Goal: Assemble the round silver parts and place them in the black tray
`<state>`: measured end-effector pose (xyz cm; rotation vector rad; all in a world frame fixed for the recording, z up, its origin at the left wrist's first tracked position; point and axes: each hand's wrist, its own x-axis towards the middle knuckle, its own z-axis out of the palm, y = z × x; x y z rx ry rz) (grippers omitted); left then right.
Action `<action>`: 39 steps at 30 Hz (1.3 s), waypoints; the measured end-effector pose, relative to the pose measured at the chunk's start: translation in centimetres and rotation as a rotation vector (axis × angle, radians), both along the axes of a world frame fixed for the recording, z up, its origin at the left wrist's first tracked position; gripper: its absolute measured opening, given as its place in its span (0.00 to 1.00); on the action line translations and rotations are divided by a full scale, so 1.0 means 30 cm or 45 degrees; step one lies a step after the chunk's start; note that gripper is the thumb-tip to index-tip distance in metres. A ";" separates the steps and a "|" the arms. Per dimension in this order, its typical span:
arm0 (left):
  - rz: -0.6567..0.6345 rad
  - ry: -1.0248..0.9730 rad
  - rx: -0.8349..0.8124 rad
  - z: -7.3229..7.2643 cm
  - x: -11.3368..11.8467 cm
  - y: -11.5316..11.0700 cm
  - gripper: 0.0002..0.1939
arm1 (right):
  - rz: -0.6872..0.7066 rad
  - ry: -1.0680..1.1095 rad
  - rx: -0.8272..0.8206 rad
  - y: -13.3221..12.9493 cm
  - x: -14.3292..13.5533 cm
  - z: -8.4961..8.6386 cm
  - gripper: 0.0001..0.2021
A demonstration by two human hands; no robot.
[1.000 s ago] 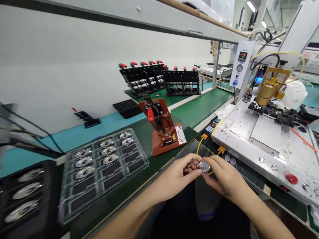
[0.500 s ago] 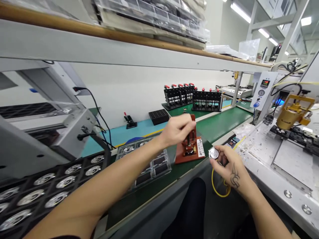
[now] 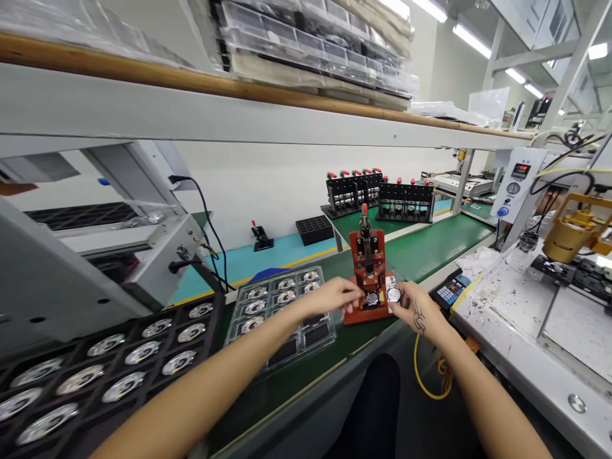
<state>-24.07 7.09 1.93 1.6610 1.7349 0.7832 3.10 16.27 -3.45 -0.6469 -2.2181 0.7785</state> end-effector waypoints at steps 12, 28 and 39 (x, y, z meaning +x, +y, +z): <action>0.040 0.135 0.171 -0.149 0.065 0.024 0.12 | 0.064 -0.152 -0.017 0.126 -0.145 -0.106 0.11; 0.777 -0.736 0.346 0.200 -0.316 -0.647 0.30 | 0.151 -0.232 0.065 0.147 -0.181 0.009 0.11; 1.263 0.200 0.338 0.218 -0.511 -1.091 0.29 | -0.061 0.256 0.095 0.324 -0.450 0.619 0.56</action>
